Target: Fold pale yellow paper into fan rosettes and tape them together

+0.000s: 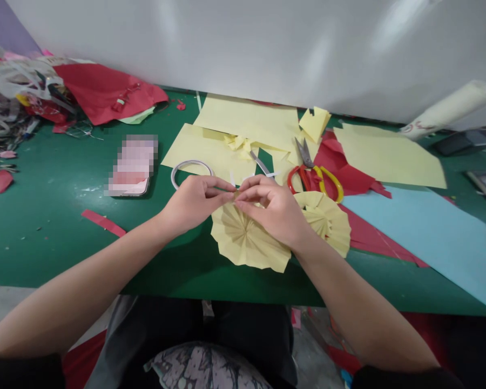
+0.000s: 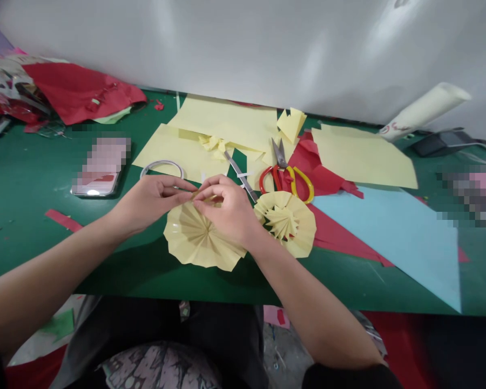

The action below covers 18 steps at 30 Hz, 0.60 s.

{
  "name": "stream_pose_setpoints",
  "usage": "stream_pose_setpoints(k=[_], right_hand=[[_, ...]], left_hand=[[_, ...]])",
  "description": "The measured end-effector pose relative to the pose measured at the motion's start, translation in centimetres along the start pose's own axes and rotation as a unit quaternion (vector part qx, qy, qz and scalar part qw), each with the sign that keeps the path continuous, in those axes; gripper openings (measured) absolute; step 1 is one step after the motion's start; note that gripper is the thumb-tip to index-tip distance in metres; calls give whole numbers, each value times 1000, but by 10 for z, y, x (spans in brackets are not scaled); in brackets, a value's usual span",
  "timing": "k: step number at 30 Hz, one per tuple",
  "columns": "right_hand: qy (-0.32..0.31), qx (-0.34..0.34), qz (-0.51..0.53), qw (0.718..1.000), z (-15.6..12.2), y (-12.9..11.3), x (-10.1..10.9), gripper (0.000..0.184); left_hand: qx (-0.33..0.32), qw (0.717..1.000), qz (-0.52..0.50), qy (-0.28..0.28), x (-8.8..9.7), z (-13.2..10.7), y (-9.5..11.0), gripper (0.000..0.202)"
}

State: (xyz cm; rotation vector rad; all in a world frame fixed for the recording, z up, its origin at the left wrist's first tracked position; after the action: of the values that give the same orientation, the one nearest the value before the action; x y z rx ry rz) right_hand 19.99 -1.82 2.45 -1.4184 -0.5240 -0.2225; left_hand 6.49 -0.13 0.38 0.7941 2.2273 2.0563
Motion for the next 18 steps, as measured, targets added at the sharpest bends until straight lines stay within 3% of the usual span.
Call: stream_pose_setpoints(k=[9,18], right_hand=[[31,34,-34,998,0,5,0,4],[150,166,-173,959,-8,-7,0,6]], left_hand=[[-17,1000,5,2,-1,1,-1,24],[7,997,-73,-1,-8,0,-11,30]])
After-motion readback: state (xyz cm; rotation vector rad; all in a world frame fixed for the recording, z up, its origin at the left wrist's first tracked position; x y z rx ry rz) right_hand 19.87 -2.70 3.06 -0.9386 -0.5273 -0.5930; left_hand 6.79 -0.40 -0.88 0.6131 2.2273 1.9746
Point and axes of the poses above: each hand's wrist, its own z-axis towards the middle knuckle, its own x-axis out of the back of the hand, y = z × x, the point moved 5 cm from there along z, towards the middle knuckle, and after that the axes turned 1 degree about z, right-handed, at the moved point
